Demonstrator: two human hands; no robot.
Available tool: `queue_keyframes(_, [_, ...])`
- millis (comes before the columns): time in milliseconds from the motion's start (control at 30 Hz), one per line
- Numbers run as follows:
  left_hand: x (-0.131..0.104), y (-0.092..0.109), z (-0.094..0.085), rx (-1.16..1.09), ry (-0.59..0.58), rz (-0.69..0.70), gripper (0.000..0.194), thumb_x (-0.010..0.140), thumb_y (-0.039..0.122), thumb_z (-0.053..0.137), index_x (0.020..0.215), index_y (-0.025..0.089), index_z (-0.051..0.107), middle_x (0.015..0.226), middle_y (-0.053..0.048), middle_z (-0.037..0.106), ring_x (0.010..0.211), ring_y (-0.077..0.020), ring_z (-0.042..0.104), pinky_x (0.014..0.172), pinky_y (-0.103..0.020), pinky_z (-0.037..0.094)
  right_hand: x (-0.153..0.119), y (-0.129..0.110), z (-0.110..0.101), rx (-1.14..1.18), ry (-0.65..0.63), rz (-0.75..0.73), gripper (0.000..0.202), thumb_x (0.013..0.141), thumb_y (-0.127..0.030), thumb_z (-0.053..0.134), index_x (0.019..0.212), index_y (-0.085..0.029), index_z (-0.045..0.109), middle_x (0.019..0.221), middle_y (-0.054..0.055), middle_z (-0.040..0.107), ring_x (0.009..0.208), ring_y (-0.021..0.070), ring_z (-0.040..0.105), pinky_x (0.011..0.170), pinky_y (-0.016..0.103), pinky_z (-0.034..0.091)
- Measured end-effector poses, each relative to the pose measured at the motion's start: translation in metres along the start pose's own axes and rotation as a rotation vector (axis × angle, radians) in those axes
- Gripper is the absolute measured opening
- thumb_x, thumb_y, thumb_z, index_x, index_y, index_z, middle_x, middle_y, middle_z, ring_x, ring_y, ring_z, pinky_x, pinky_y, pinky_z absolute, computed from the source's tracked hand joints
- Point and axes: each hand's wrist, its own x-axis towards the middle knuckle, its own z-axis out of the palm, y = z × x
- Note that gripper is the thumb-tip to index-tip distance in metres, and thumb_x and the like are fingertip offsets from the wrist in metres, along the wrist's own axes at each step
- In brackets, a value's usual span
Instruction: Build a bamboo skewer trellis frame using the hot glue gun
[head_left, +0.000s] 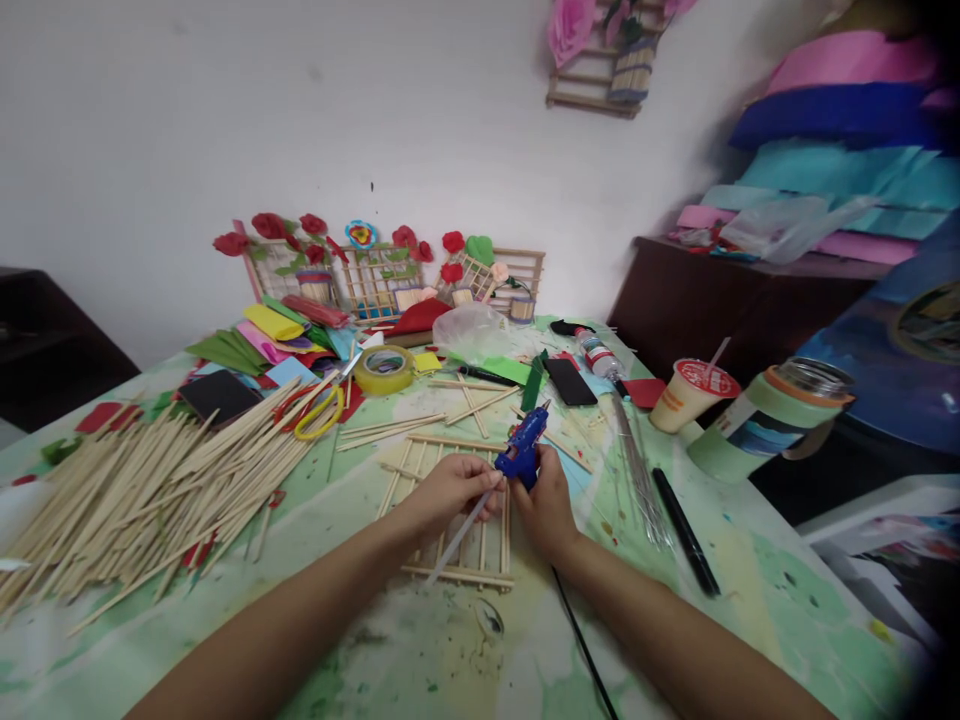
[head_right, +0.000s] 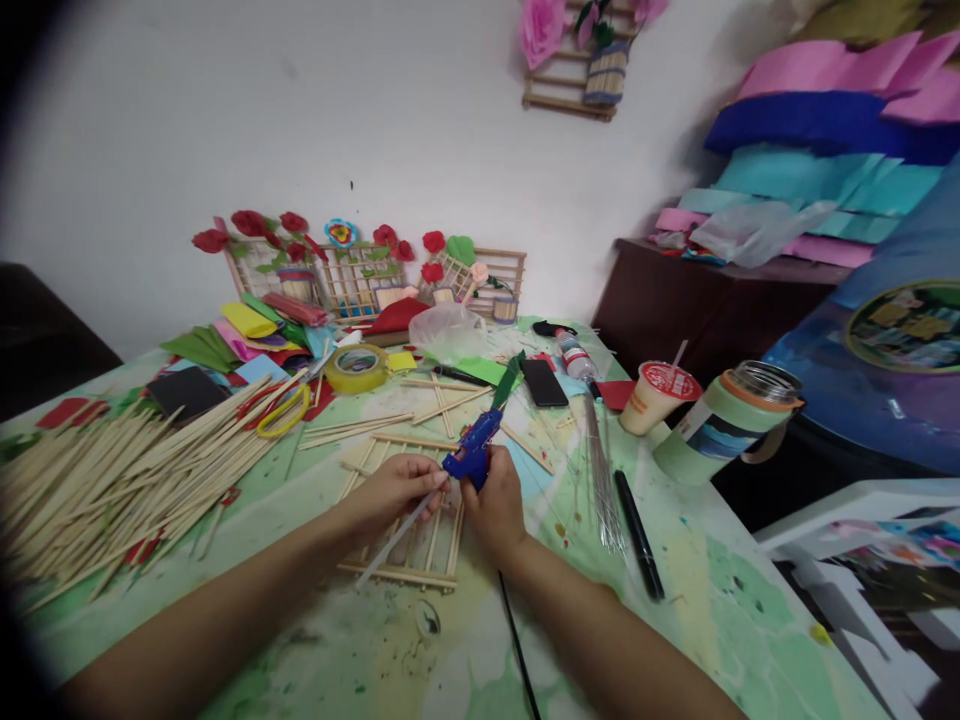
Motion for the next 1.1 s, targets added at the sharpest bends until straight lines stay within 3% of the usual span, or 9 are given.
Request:
queue_keyframes(233, [-0.001,0.004,-0.001,0.098,-0.004,-0.045,0.044,0.067,0.055,0.067,0.074,0.012,0.06,0.059,-0.001,0.062,0.047,-0.0088,0.053,0.051,-0.021,0.041,0.0,0.0,0.002,0.126,0.002,0.072,0.026,0.07,-0.026,0.062,0.094,-0.02,0.052,0.085,0.002,0.057,0.078,0.0201,0.052,0.073,0.035,0.042])
queue_keyframes(333, [-0.002,0.009,-0.008,0.25,0.002,-0.057,0.054,0.073,0.066,0.054,0.074,0.012,0.06,0.062,-0.004,0.063,0.051,-0.0118,0.057,0.053,-0.024,0.044,0.001,-0.002,-0.001,0.242,-0.031,0.121,0.024,0.074,-0.035,0.061,0.092,-0.021,0.055,0.082,0.001,0.06,0.075,0.0186,0.055,0.072,0.033,0.045])
queue_keyframes(400, [-0.005,0.009,-0.018,0.341,0.072,-0.007,0.056,0.078,0.066,0.045,0.077,0.013,0.06,0.062,-0.004,0.062,0.052,-0.0127,0.056,0.053,-0.024,0.043,0.001,-0.003,-0.006,0.335,-0.047,0.167,0.023,0.081,-0.042,0.053,0.087,-0.02,0.057,0.08,0.003,0.063,0.075,0.0187,0.058,0.072,0.034,0.046])
queue_keyframes(533, [-0.013,-0.001,-0.043,0.788,0.205,0.243,0.036,0.086,0.046,0.046,0.077,0.015,0.061,0.068,-0.004,0.062,0.065,-0.0154,0.056,0.061,-0.026,0.044,0.001,0.001,-0.016,0.515,-0.052,0.273,0.034,0.087,-0.046,0.04,0.086,-0.019,0.059,0.083,0.008,0.067,0.075,0.0205,0.063,0.071,0.037,0.05])
queue_keyframes(667, [-0.017,-0.017,-0.06,1.226,0.105,0.429,0.018,0.084,0.025,0.051,0.091,0.016,0.065,0.09,-0.008,0.064,0.087,-0.0192,0.058,0.079,-0.031,0.045,0.001,0.006,-0.023,0.653,-0.088,0.38,0.021,0.076,-0.037,0.054,0.083,-0.019,0.062,0.076,0.006,0.067,0.072,0.0219,0.063,0.072,0.039,0.051])
queue_keyframes(800, [-0.012,-0.026,-0.06,1.387,0.018,0.514,0.023,0.089,0.019,0.044,0.092,0.017,0.067,0.095,-0.009,0.063,0.095,-0.0202,0.055,0.085,-0.032,0.044,-0.001,0.007,-0.025,0.789,-0.154,0.468,0.016,0.07,-0.031,0.059,0.078,-0.019,0.066,0.073,0.004,0.065,0.069,0.0203,0.06,0.069,0.035,0.049])
queue_keyframes(933, [-0.008,-0.032,-0.06,1.448,0.06,0.514,0.027,0.092,0.018,0.041,0.095,0.016,0.068,0.095,-0.009,0.064,0.094,-0.02,0.055,0.084,-0.032,0.045,-0.004,0.007,-0.026,0.782,-0.193,0.468,0.016,0.07,-0.032,0.062,0.077,-0.019,0.067,0.073,0.005,0.065,0.069,0.0208,0.059,0.065,0.034,0.048])
queue_keyframes(1100, [-0.007,-0.034,-0.073,1.499,0.125,0.518,0.028,0.091,0.015,0.04,0.1,0.016,0.067,0.101,-0.01,0.064,0.097,-0.0206,0.055,0.086,-0.033,0.045,-0.004,0.008,-0.027,0.768,-0.219,0.459,0.017,0.07,-0.032,0.062,0.076,-0.017,0.067,0.072,0.005,0.065,0.068,0.0195,0.058,0.066,0.032,0.047])
